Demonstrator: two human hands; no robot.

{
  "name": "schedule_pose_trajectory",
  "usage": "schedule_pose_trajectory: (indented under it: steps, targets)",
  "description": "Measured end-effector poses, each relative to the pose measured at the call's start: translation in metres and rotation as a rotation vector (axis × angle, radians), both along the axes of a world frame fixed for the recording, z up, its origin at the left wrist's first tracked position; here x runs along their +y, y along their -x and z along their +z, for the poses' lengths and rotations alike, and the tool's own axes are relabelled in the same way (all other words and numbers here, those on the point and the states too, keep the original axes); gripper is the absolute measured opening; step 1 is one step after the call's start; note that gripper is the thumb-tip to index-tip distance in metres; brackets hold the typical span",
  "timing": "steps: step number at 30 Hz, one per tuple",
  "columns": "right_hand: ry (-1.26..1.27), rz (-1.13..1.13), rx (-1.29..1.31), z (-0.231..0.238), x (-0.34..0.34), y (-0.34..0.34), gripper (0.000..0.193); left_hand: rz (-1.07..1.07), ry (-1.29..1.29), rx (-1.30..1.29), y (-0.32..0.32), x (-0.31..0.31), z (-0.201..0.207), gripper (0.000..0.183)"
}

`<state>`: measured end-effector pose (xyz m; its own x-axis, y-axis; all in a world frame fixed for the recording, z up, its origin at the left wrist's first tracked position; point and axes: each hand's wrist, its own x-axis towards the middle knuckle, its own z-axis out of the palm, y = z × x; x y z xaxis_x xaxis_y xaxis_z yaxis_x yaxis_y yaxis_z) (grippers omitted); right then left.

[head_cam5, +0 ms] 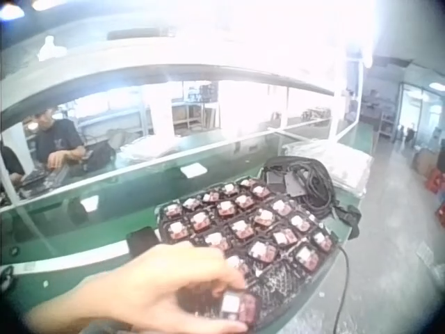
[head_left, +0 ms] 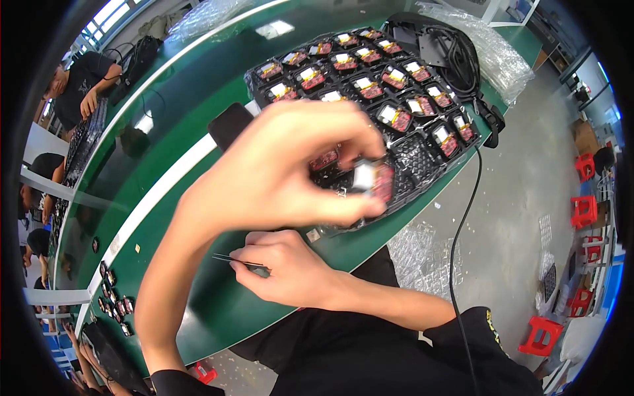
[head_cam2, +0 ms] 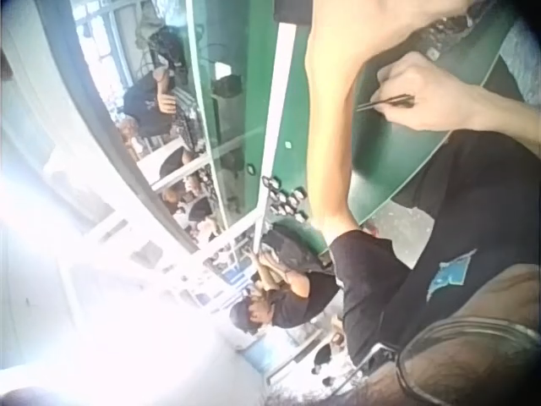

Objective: The recorder is assembling or repairing smartwatches on a factory assembly line, using tweezers to manipulate internal components.

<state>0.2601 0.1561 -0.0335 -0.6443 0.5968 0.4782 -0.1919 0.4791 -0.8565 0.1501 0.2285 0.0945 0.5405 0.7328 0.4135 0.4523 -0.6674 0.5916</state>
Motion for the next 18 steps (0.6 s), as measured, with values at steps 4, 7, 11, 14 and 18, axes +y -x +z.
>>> schedule_pose_trajectory:
  steps: [4, 7, 11, 14, 18]
  targets:
    - [0.032, -0.004, 0.030, 0.001, -0.001, 0.001, 0.012, -0.112, -0.040, 0.046, -0.038, 0.054, -0.013, 0.045]
    - [0.040, -0.007, 0.034, 0.001, -0.002, 0.000, 0.013, -0.172, -0.112, 0.152, -0.042, 0.070, -0.026, 0.047]
    - [0.039, 0.014, 0.016, 0.001, -0.002, 0.001, 0.012, -0.066, -0.069, 0.137, -0.025, 0.045, -0.021, 0.045]
    - [-0.010, 0.005, 0.013, 0.003, -0.003, 0.001, 0.009, 0.103, -0.079, 0.013, 0.014, 0.014, -0.026, 0.041]
    - [-0.028, -0.038, -0.065, 0.010, -0.001, -0.005, 0.012, 0.514, -0.082, 0.139, 0.104, -0.047, -0.035, 0.026]
